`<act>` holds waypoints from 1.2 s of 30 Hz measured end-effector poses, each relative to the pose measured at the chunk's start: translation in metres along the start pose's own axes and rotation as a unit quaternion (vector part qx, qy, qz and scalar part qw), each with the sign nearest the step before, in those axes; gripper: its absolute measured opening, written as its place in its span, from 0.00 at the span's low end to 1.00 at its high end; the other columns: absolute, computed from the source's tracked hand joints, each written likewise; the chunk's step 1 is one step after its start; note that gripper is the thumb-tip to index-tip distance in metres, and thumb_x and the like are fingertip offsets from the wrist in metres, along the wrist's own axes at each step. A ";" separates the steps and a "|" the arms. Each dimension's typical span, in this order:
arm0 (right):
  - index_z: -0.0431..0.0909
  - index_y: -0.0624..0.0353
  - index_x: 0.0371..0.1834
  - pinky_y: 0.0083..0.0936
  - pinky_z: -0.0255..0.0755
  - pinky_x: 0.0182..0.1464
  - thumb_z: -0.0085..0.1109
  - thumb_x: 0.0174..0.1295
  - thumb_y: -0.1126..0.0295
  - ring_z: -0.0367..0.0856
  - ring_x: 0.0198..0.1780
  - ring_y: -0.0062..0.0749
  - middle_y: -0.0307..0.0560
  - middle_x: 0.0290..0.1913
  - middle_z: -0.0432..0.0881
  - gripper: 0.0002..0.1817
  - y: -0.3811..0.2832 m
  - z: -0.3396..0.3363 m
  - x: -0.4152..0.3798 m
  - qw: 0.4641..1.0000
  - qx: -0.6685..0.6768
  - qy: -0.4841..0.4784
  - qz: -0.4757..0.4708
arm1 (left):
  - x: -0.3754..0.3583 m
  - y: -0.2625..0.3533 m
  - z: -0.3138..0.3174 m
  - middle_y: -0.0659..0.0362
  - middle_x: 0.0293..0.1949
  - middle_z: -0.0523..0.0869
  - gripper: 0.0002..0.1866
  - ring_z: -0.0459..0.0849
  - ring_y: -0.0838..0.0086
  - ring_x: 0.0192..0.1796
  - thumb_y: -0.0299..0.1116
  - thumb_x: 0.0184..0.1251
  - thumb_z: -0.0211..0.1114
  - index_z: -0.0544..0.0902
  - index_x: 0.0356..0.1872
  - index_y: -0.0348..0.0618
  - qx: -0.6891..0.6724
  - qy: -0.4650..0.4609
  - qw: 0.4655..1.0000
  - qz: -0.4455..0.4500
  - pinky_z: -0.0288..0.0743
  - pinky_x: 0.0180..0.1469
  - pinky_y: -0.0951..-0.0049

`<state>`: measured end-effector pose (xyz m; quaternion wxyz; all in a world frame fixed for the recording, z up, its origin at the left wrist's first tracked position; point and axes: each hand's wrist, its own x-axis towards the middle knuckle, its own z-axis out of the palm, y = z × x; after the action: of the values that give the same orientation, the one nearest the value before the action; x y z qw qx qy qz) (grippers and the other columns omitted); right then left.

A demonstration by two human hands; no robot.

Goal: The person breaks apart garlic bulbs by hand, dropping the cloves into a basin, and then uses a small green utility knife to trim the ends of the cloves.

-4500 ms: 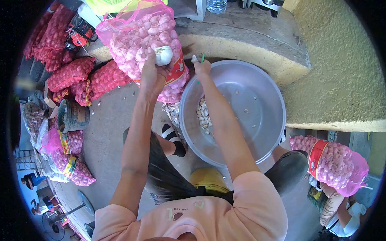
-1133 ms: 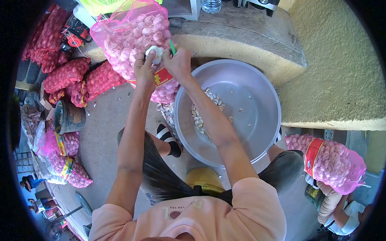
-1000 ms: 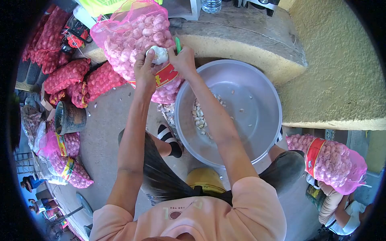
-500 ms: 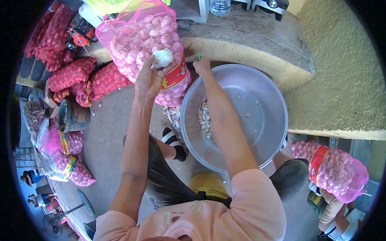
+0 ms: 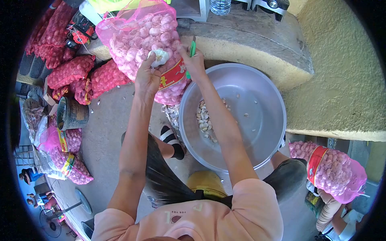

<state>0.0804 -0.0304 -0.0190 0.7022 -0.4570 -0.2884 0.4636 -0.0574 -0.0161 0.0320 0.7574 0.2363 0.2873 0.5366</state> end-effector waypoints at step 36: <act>0.74 0.57 0.34 0.18 0.71 0.41 0.56 0.66 0.67 0.72 0.35 0.16 0.31 0.33 0.73 0.06 -0.047 -0.017 -0.016 0.957 -0.063 -0.275 -0.065 | -0.007 -0.001 0.003 0.50 0.46 0.79 0.19 0.82 0.64 0.47 0.40 0.70 0.59 0.73 0.50 0.33 0.051 -0.031 0.991 -0.122 0.82 0.48 0.61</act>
<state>0.1065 -0.0585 0.0170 0.5943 -0.3357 -0.5281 0.5052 -0.0565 -0.0228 0.0346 0.8128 0.2544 0.3169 0.4173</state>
